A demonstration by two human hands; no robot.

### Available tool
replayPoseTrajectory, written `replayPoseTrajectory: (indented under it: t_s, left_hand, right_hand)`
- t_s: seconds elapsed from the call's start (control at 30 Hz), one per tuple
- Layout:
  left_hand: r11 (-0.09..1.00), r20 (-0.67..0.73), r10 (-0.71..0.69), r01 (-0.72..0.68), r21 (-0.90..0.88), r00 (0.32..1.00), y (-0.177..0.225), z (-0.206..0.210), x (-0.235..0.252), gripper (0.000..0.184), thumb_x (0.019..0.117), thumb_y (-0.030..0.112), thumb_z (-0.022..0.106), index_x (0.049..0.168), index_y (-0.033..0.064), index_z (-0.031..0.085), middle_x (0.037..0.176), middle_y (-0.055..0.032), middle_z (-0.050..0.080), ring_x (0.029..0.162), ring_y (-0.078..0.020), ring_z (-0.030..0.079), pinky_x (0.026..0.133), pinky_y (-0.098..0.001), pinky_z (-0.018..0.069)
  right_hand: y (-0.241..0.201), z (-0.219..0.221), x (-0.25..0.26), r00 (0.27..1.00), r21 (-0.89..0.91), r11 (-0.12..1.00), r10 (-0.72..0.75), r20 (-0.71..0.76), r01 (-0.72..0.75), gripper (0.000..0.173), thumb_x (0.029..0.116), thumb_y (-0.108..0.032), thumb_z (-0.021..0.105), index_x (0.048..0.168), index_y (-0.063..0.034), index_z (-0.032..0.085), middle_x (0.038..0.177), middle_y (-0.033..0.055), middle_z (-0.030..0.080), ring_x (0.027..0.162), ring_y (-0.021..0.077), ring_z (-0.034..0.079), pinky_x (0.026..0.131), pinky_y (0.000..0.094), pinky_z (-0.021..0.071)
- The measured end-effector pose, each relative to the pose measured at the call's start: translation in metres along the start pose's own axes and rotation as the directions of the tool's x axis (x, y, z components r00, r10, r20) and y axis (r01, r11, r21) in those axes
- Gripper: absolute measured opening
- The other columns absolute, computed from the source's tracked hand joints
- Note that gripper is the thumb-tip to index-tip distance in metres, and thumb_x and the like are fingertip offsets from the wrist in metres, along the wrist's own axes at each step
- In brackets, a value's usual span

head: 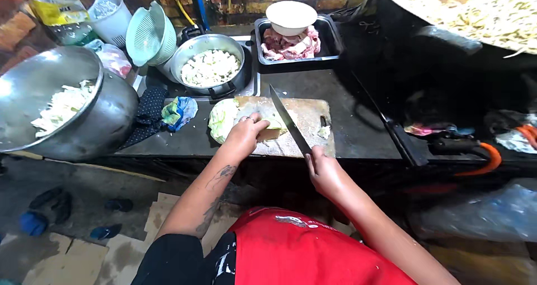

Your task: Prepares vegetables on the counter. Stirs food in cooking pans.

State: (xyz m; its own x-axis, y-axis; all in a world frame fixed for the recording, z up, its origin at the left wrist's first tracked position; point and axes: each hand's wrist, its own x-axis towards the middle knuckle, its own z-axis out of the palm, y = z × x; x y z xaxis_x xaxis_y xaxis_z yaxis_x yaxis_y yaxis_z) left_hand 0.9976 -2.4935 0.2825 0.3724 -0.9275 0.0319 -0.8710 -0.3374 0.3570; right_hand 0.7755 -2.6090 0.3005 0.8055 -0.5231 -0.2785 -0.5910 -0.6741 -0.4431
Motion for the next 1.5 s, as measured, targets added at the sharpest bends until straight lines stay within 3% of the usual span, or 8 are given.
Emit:
replayPoseTrajectory:
  t_s: [0.37, 0.47, 0.6, 0.73, 0.9, 1.1, 1.33, 1.5]
  left_hand:
    - [0.999, -0.012, 0.03, -0.031, -0.018, 0.999, -0.006, 0.007, -0.002, 0.062, 0.0801, -0.008, 0.075, 0.136, 0.0185, 0.067, 0.143, -0.0132, 0.059, 0.127, -0.0418, 0.056, 0.102, -0.0561, 0.0505]
    - [0.998, -0.063, 0.032, -0.035, -0.042, 0.997, -0.008, 0.011, -0.004, 0.062, 0.082, -0.01, 0.073, 0.138, 0.0168, 0.066, 0.144, -0.0125, 0.059, 0.13, -0.0403, 0.055, 0.105, -0.0544, 0.0491]
    - [0.99, -0.224, 0.078, -0.101, -0.096, 0.971, -0.011, 0.019, -0.007, 0.04, 0.0872, -0.008, 0.07, 0.124, 0.0058, 0.069, 0.136, -0.0155, 0.065, 0.128, -0.0375, 0.06, 0.108, -0.0523, 0.0485]
    - [0.988, -0.221, 0.074, -0.101, -0.116, 0.972, -0.014, 0.02, -0.004, 0.044, 0.0838, -0.011, 0.07, 0.123, 0.0094, 0.072, 0.132, -0.0182, 0.063, 0.122, -0.0407, 0.061, 0.1, -0.0536, 0.0526]
    - [0.985, -0.21, 0.102, -0.129, -0.119, 0.972, -0.017, 0.02, -0.003, 0.044, 0.0833, -0.011, 0.071, 0.122, 0.0104, 0.072, 0.129, -0.0167, 0.066, 0.123, -0.04, 0.06, 0.102, -0.0538, 0.0519]
    - [0.979, -0.189, 0.11, -0.139, -0.148, 0.976, -0.019, 0.021, -0.003, 0.049, 0.0813, -0.013, 0.071, 0.123, 0.0117, 0.072, 0.134, -0.016, 0.065, 0.129, -0.041, 0.057, 0.106, -0.0546, 0.0492]
    - [0.951, -0.362, 0.081, -0.182, -0.252, 0.928, -0.023, 0.032, -0.013, 0.033, 0.0914, -0.006, 0.067, 0.124, -0.0003, 0.068, 0.133, -0.0197, 0.065, 0.128, -0.0366, 0.061, 0.109, -0.0504, 0.0486]
    - [0.961, -0.413, -0.021, -0.096, -0.259, 0.91, -0.023, 0.04, -0.016, 0.029, 0.0914, 0.0, 0.07, 0.119, 0.0082, 0.074, 0.128, -0.021, 0.064, 0.125, -0.0429, 0.058, 0.103, -0.0566, 0.0493]
  right_hand:
    - [-0.016, 0.036, 0.026, 0.97, -0.033, 0.994, 0.107, 0.216, -0.102, 0.03, 0.113, -0.024, 0.034, 0.131, -0.0037, 0.046, 0.098, 0.0186, 0.067, 0.096, 0.0343, 0.071, 0.084, 0.0503, 0.0566]
    - [-0.014, 0.041, 0.031, 0.973, -0.011, 0.995, 0.101, 0.21, -0.101, 0.03, 0.1126, -0.023, 0.035, 0.13, -0.0029, 0.047, 0.097, 0.0188, 0.067, 0.093, 0.0334, 0.071, 0.083, 0.0492, 0.057]
    - [-0.01, 0.017, 0.023, 0.984, -0.013, 0.998, 0.07, 0.165, -0.068, 0.031, 0.1131, -0.026, 0.036, 0.127, -0.0016, 0.05, 0.092, 0.0184, 0.066, 0.079, 0.0312, 0.071, 0.074, 0.0473, 0.0591]
    - [-0.017, -0.003, -0.005, 0.999, -0.043, 0.999, 0.012, 0.037, -0.01, 0.029, 0.1128, -0.024, 0.038, 0.121, -0.0002, 0.052, 0.087, 0.0174, 0.065, 0.079, 0.032, 0.071, 0.073, 0.0471, 0.058]
    - [-0.025, 0.005, -0.013, 0.995, -0.092, 0.995, 0.049, 0.088, -0.041, 0.027, 0.1126, -0.022, 0.037, 0.124, -0.0017, 0.05, 0.085, 0.0162, 0.065, 0.085, 0.0335, 0.071, 0.076, 0.0482, 0.0569]
    - [-0.024, 0.036, 0.025, 0.975, -0.057, 0.996, 0.084, 0.203, -0.074, 0.029, 0.1126, -0.022, 0.034, 0.13, -0.0021, 0.046, 0.092, 0.0177, 0.066, 0.085, 0.0327, 0.071, 0.077, 0.0489, 0.0577]
    - [-0.019, 0.033, 0.033, 0.979, -0.039, 0.997, 0.069, 0.19, -0.063, 0.031, 0.1131, -0.025, 0.036, 0.128, -0.0007, 0.048, 0.091, 0.0179, 0.064, 0.077, 0.0295, 0.07, 0.073, 0.046, 0.0584]
    - [-0.022, 0.004, 0.0, 0.999, -0.048, 0.998, -0.027, 0.039, 0.028, 0.03, 0.1126, -0.023, 0.038, 0.124, 0.002, 0.051, 0.084, 0.0173, 0.064, 0.072, 0.0304, 0.07, 0.07, 0.0471, 0.0583]
